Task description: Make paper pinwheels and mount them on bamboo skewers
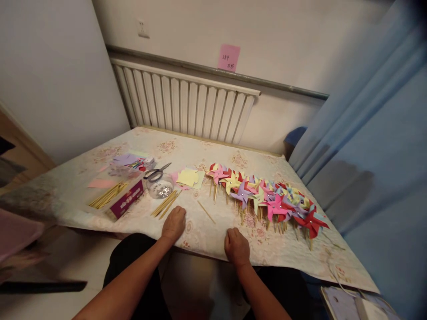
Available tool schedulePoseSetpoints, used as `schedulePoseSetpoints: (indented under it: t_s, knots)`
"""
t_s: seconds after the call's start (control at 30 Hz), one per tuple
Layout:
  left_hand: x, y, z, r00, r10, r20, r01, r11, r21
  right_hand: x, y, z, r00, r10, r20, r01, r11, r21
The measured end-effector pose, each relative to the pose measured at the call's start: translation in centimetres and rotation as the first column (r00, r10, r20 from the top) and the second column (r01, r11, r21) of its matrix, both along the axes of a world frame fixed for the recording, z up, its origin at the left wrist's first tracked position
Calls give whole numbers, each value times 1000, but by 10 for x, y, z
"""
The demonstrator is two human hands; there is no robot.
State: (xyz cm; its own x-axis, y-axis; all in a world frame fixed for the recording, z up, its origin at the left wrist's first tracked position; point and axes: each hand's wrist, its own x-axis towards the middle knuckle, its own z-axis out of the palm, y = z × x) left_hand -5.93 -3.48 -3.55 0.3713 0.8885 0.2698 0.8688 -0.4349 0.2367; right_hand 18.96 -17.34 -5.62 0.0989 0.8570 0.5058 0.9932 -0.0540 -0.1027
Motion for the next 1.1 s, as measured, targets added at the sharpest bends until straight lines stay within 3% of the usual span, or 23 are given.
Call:
schedulePoseSetpoints:
  t_s: [1.1]
  knots:
    - [3, -5, 2, 999, 34, -13, -34, 999, -4, -2, -1, -1, 999, -37, 38, 37, 999, -11]
